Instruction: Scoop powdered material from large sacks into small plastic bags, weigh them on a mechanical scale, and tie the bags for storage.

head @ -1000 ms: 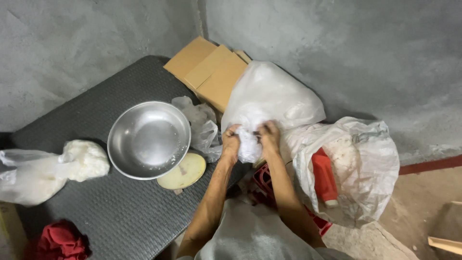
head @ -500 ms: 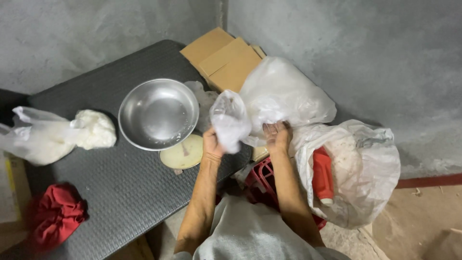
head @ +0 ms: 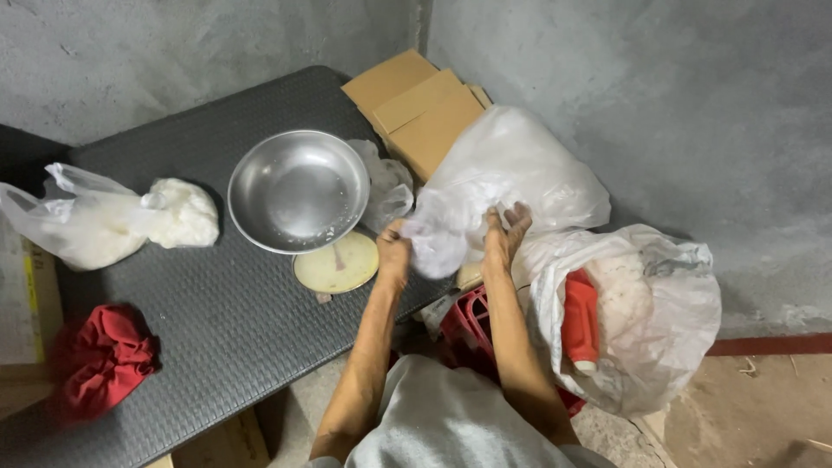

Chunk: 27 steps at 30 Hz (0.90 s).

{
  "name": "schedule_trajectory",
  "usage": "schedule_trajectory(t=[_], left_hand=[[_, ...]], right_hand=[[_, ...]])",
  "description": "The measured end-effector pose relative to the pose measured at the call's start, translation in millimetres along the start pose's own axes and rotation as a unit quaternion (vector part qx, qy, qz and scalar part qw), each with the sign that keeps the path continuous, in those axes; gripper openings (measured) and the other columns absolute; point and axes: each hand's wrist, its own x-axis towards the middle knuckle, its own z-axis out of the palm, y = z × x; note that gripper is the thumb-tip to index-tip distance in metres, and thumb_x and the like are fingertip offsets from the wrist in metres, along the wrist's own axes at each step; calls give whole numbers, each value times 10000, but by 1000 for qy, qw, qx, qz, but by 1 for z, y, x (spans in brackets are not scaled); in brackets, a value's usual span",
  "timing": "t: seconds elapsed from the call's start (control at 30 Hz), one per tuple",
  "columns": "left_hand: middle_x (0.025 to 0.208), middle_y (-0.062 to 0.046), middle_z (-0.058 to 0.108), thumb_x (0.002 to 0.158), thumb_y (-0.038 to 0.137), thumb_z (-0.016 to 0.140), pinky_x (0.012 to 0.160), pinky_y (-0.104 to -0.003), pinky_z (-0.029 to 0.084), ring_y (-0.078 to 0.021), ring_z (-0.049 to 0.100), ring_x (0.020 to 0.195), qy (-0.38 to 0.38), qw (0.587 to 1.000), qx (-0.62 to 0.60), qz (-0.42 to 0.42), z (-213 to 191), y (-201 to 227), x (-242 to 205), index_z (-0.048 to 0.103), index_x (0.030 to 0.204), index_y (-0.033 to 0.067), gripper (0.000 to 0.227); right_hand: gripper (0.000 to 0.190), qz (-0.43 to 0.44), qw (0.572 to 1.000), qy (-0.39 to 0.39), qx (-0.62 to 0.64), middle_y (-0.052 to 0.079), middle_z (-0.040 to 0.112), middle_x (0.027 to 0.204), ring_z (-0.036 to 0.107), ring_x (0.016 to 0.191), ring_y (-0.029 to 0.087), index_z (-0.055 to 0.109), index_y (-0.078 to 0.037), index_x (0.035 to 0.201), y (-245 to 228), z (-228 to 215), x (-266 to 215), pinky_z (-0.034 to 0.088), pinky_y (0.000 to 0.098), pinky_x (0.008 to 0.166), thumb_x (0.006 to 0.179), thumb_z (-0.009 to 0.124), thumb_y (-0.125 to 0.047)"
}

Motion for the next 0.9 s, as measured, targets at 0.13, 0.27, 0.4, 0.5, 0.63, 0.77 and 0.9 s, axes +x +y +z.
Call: schedule_trajectory(t=[0.13, 0.27, 0.4, 0.5, 0.63, 0.77, 0.9], left_hand=[[1056, -186, 786, 868, -19, 592, 863, -394, 560, -321, 699, 971, 39, 938, 344, 11, 0, 14, -28, 769, 1080, 5, 277], [1099, -265, 719, 795, 243, 698, 910, -430, 523, -379, 682, 1049, 7, 796, 605, 17, -12, 9, -31, 707, 1156, 18, 425], [1045, -287, 745, 895, 341, 637, 880, -467, 549, -402, 701, 974, 48, 698, 715, -15, -46, -26, -14, 776, 1052, 42, 365], [978, -280, 557, 1058, 159, 519, 692, -306, 429, -276, 560, 783, 52, 892, 410, -182, -112, -78, 4, 579, 1161, -135, 317], [977, -186, 695, 1016, 83, 481, 576, -398, 593, -279, 675, 735, 171, 944, -84, -270, -101, -79, -4, 599, 1258, -17, 287], [1158, -143, 694, 990, 28, 349, 654, -384, 633, -276, 709, 912, 210, 955, -85, -189, -21, -18, -45, 559, 1367, 82, 435], [1366, -220, 579, 938, -43, 341, 891, -438, 628, -385, 666, 1142, 194, 940, -235, -153, -10, -6, -39, 444, 1466, 79, 552]], right_hand=[[789, 135, 991, -21, 10, 85, 567, 1263, 609, 864, 222, 309, -269, 1489, -3, 3, -5, 531, 378, 780, 831, 721, -127], [236, 64, 977, -200, -31, 148, 735, 1077, 649, 835, 151, 695, 4, 1114, 65, -2, 18, 514, 317, 694, 934, 744, -141], [157, 122, 962, -225, 93, 47, 709, 937, 659, 797, 164, 723, -198, 993, 42, -9, 9, 581, 370, 765, 842, 711, -153], [85, 114, 892, -262, 350, 45, 676, 1004, 645, 896, 193, 633, -150, 962, 63, -33, 30, 517, 411, 843, 955, 717, -140], [357, 132, 720, -428, 529, 113, 671, 964, 661, 864, 245, 686, -59, 1071, -30, -29, -11, 492, 612, 1071, 1056, 659, -414], [264, 236, 795, -321, 457, 77, 717, 1132, 691, 962, 221, 674, -101, 1187, -1, -30, -1, 569, 404, 785, 984, 596, -251], [263, 320, 658, -402, 550, 96, 712, 1117, 679, 921, 220, 679, -92, 1232, 29, -19, 6, 557, 310, 624, 1047, 598, -260]])
